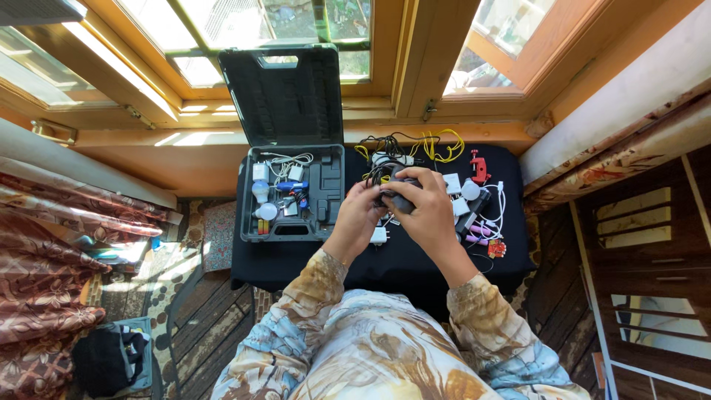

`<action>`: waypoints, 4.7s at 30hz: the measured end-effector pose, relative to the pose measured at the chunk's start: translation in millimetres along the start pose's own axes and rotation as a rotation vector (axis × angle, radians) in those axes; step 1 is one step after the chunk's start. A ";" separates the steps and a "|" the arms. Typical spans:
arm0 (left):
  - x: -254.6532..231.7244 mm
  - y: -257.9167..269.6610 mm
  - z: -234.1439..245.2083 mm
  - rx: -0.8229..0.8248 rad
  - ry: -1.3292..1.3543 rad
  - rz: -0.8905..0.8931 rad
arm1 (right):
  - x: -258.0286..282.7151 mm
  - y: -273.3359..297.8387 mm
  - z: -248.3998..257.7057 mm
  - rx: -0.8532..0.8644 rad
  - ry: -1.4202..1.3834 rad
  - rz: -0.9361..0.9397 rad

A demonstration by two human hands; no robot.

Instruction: The person organizes several electrical items such as light bulbs, power strips, and various coiled wires on a table and into a black storage case. They handle each component individually, placing them into specific compartments and untangling wires by hand.

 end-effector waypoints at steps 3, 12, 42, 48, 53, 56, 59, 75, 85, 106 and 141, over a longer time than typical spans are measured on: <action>2.0 -7.2 -2.9 0.034 0.070 0.045 | 0.6 9.0 4.6 -0.079 0.065 0.099; 15.6 -34.4 23.2 -0.185 0.332 -0.026 | -8.2 53.2 19.5 -0.210 0.018 0.113; 4.7 3.1 0.6 -0.132 -0.310 -0.081 | -100.2 36.8 -53.9 -0.188 -1.139 -0.995; 0.1 0.7 16.6 -0.130 -0.476 -0.263 | 1.6 26.5 -23.1 -0.389 0.054 0.090; -13.1 1.8 31.6 -0.091 -0.326 -0.114 | 4.0 -4.3 -65.6 -0.152 0.075 0.023; -27.3 7.3 42.5 -0.116 -0.313 -0.062 | -9.8 -14.5 -75.6 -0.179 -0.051 -0.184; -38.8 8.3 42.4 -0.119 -0.341 -0.059 | -1.5 -25.9 -70.9 -0.252 0.048 -0.048; -96.4 8.7 65.4 -0.057 -0.526 0.053 | -28.8 19.0 -144.3 0.391 -1.245 -0.924; -113.9 8.6 89.2 -0.059 -0.350 0.028 | 73.3 -14.6 -109.0 -0.135 0.235 -0.096; -86.7 23.5 100.9 0.089 -0.187 -0.022 | 72.3 -37.3 -121.2 -0.011 0.236 0.025; -68.9 10.4 142.3 -0.111 0.037 0.154 | -87.3 73.3 -153.8 -0.110 -0.075 -0.469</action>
Point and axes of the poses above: each hand's wrist, its own y-axis away from the middle knuckle, its own z-axis out of the back of the hand, x = y × z, the point moved 2 cm from there along -y, towards the middle knuckle, and after that the axes turned 6 degrees about y, right-handed, at the moved point
